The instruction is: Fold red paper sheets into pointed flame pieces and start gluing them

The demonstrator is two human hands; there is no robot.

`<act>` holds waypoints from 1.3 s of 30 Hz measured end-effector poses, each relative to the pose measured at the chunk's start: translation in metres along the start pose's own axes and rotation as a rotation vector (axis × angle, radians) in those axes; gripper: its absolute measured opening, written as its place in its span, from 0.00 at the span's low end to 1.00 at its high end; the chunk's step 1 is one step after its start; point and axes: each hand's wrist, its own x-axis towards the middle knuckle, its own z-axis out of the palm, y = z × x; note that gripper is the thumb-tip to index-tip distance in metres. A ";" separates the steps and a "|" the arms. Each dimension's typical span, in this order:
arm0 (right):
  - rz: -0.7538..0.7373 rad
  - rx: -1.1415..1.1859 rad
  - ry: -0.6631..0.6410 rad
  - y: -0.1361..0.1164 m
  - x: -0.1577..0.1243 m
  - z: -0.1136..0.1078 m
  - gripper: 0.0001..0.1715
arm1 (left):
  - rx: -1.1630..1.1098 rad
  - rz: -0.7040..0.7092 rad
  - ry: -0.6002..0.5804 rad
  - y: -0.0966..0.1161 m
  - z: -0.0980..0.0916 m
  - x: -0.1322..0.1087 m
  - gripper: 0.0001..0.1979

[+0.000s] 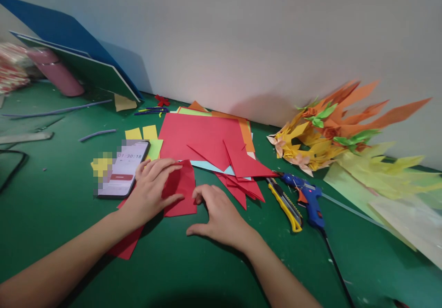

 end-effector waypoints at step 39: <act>0.120 0.539 0.407 0.017 0.010 0.012 0.10 | -0.793 -0.278 0.039 0.009 -0.002 -0.001 0.04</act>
